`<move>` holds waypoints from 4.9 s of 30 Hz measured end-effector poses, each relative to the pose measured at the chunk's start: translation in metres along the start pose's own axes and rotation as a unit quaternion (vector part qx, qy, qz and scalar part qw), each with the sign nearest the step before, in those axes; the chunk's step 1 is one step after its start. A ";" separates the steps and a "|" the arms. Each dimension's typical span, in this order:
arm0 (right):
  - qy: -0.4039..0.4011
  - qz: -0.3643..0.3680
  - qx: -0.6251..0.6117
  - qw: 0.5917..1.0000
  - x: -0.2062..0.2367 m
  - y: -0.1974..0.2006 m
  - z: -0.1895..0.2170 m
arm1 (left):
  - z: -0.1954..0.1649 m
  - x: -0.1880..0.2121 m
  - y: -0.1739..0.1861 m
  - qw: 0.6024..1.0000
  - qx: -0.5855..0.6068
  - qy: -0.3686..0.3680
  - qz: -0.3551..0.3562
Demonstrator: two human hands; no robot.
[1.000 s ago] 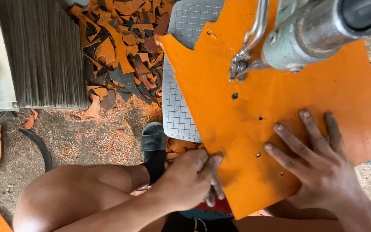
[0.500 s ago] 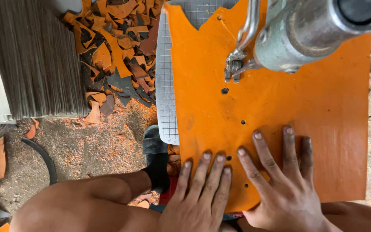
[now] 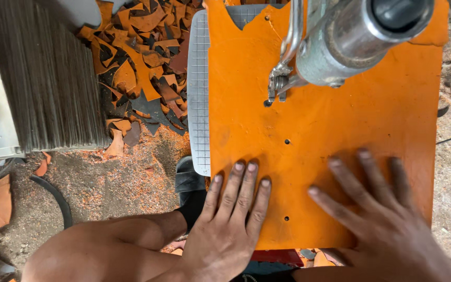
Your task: The person uses a vertical cutting machine to cut an orange leather sheet on a gridded mat. They guide the material with both hands, rotating and repositioning it to follow curved and straight cut lines, producing offcuts that accumulate on the floor.
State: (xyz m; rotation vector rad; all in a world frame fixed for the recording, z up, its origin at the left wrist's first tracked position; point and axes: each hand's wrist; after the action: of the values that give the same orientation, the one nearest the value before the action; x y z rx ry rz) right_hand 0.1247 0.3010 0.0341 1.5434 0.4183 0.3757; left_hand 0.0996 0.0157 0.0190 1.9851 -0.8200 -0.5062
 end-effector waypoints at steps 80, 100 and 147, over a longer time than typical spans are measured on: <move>-0.107 -0.040 0.032 0.993 -0.040 -0.002 -0.025 | 0.032 -0.040 0.030 0.998 -0.012 0.013 -0.057; -0.110 -0.013 0.123 0.986 -0.046 -0.026 -0.074 | -0.003 -0.066 0.005 0.989 -0.070 0.059 -0.119; -0.110 -0.069 -0.004 0.992 -0.068 -0.010 -0.074 | 0.030 -0.085 0.025 0.986 -0.038 0.143 -0.072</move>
State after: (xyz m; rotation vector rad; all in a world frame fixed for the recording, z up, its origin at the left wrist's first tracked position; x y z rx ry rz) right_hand 0.0293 0.3327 0.0265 1.5188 0.3486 0.0981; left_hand 0.0131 0.0496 0.0276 1.9954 -0.4754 -0.3193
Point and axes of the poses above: each hand's wrist, its own x-axis away from the middle knuckle, its own y-axis out of the back of the hand, z = x × y, and after that the axes turned 15 degrees about x, right-handed
